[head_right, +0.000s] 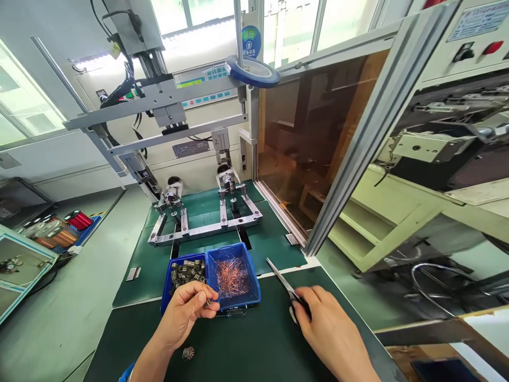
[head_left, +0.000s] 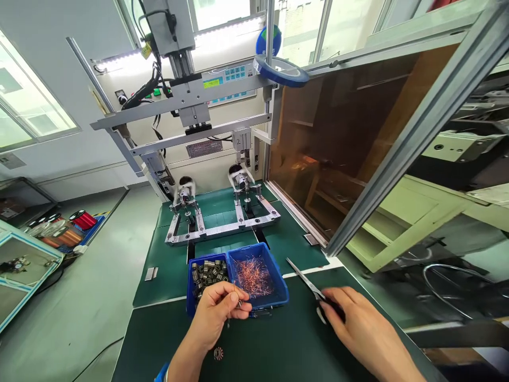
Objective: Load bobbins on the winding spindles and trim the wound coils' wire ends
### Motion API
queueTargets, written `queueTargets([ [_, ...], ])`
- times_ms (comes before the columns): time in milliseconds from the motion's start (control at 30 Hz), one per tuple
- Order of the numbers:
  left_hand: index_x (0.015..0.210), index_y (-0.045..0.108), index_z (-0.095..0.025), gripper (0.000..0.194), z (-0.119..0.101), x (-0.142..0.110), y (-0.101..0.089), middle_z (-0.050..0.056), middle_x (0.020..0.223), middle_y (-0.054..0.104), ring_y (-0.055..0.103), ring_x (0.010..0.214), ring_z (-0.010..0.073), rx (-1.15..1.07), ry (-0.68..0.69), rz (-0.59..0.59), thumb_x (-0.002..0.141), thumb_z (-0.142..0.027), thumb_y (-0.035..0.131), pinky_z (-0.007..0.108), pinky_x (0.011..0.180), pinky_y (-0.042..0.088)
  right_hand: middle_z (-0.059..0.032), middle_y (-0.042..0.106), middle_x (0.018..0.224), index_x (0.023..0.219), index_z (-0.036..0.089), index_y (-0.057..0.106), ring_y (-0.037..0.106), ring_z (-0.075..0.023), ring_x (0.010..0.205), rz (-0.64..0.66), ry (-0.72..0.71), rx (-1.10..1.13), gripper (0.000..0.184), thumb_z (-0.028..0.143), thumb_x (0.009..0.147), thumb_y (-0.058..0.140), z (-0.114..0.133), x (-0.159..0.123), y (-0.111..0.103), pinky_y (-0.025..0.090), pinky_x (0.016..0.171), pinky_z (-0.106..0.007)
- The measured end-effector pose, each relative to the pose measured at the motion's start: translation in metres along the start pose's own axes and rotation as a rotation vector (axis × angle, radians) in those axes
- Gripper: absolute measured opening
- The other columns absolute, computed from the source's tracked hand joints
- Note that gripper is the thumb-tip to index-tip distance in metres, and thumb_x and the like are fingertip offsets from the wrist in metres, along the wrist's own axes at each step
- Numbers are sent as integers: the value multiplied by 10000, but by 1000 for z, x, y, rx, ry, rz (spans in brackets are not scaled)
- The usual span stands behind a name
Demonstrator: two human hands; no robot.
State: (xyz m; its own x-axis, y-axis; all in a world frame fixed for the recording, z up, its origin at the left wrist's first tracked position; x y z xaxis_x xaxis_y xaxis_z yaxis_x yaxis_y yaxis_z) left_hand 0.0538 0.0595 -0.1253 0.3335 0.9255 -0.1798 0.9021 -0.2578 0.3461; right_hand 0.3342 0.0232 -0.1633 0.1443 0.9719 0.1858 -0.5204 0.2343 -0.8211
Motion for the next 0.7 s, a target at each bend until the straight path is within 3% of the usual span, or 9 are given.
queueTargets([
  [167,787,697,-102,349,4,1,-2,95,890,668,678,759,170,-11,7,-6,725,-424,816,238,678,571,-141,644,960,1028,134,624,621,-317,923,94,42,-145,478,455,856,316,-14,-8,3,488,814,-494],
  [267,784,699,-104,341,4,0,-2,96,905,664,677,773,170,4,15,-8,740,-424,805,237,686,568,-165,639,1027,1078,112,599,622,-336,950,172,125,-115,522,456,823,300,-19,-2,0,480,835,-518],
  [367,778,697,-108,331,2,-1,-2,90,897,660,674,764,163,-13,25,-18,739,-418,807,226,676,564,-164,620,1069,1156,115,552,619,-293,939,271,269,178,574,529,801,375,-28,-1,-4,505,820,-445],
  [467,772,694,-112,325,-3,0,0,84,885,657,672,757,162,-37,22,-34,732,-412,813,224,669,561,-131,597,1022,1250,123,514,593,-239,903,354,333,558,646,580,794,486,-21,-6,-13,510,707,-328],
  [600,755,686,-108,330,-7,4,3,84,886,653,666,749,163,-32,10,-48,716,-405,825,225,656,554,-71,535,937,1182,158,632,529,-178,859,544,128,732,486,379,749,630,21,-3,-25,466,755,-282],
  [700,759,683,-105,327,-5,9,7,85,894,651,661,766,168,-8,-9,-38,726,-401,819,239,672,550,-51,486,910,1091,162,686,497,-153,812,660,-16,791,431,202,669,613,49,10,-23,440,702,-265],
])
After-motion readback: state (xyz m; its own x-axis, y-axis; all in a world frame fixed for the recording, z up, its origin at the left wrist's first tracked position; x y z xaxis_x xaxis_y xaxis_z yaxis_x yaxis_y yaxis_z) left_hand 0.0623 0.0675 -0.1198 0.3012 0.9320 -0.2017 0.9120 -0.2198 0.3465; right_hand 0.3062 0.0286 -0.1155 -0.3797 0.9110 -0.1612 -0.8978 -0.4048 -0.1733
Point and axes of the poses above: each hand's wrist, its own x-axis towards the middle knuckle, its own y-axis out of the palm, z = x × y, the point moved 5 cm from there along x, towards the middle knuckle
